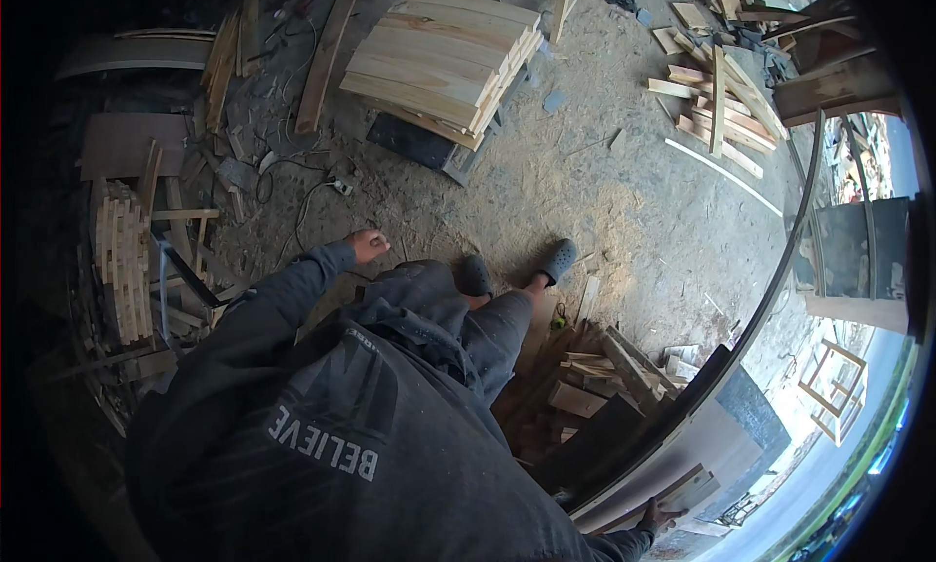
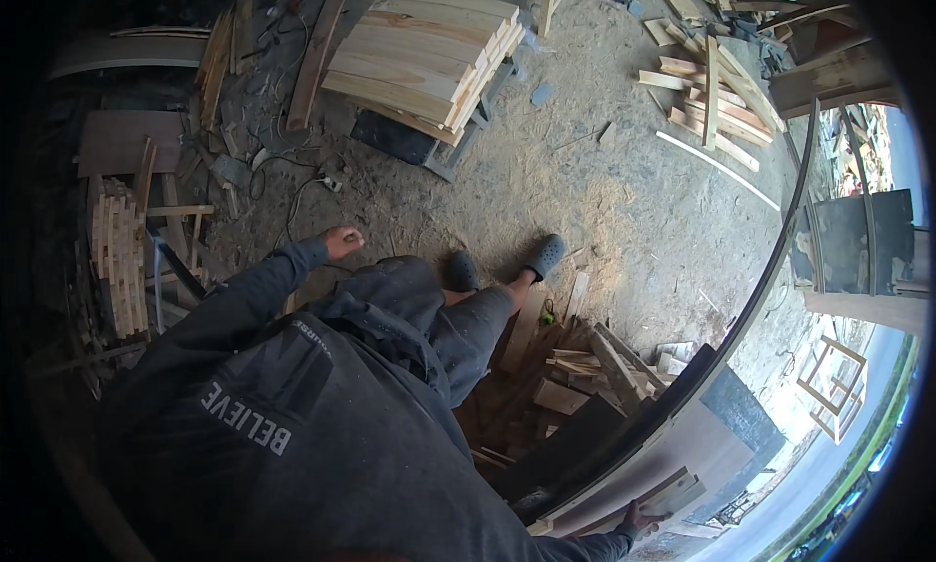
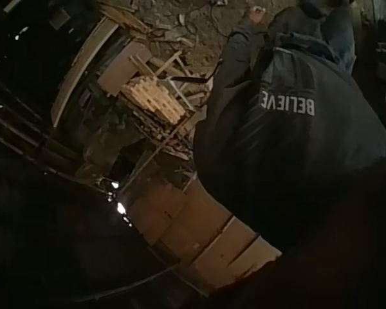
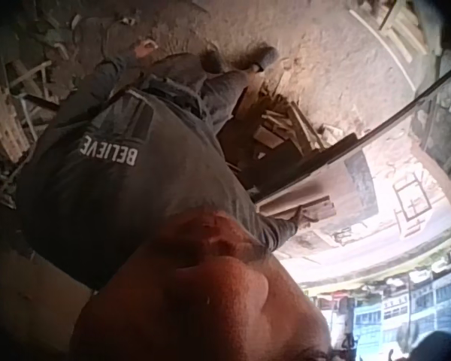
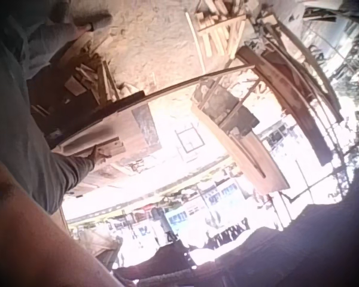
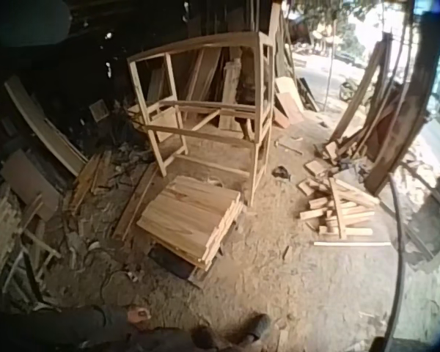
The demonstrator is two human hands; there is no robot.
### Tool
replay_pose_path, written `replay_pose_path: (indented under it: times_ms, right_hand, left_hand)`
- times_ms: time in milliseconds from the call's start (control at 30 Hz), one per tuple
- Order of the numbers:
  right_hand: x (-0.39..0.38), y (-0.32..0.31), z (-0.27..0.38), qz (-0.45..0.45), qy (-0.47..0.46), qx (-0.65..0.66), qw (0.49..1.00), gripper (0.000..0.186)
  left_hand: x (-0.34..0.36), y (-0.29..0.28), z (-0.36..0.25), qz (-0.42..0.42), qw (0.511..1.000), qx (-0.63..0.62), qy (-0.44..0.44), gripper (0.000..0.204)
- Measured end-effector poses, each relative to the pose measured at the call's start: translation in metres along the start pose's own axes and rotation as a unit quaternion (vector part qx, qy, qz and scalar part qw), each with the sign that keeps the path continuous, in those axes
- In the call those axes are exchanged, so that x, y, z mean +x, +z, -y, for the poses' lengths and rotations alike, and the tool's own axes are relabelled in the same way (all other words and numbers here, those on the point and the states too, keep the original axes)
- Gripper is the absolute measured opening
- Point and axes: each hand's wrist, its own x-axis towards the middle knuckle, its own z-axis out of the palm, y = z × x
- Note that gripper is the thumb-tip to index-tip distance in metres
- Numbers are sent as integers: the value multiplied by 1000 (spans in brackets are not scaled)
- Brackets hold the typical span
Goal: Measuring, aligning, and hammering wooden boards to assemble structure components on a workshop floor.
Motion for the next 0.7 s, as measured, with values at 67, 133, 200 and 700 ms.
replay_pose_path:
  times_ms: [67, 133, 200, 700]
  right_hand:
    - [22, -48, 23, -36, -37, 30, 998, 129]
    - [46, -103, 50, -107, -127, 106, 980, 126]
    - [72, -169, 90, -127, -211, 182, 952, 122]
    - [-320, -305, 837, 591, -321, 532, 515, 80]
  left_hand:
    - [0, -6, -2, -3, 1000, 9, 26, 41]
    - [3, -11, -7, -5, 999, 11, 33, 40]
    - [7, -15, -14, -26, 1000, -13, -10, 45]
    - [42, -29, -196, 9, 765, -643, 40, 61]
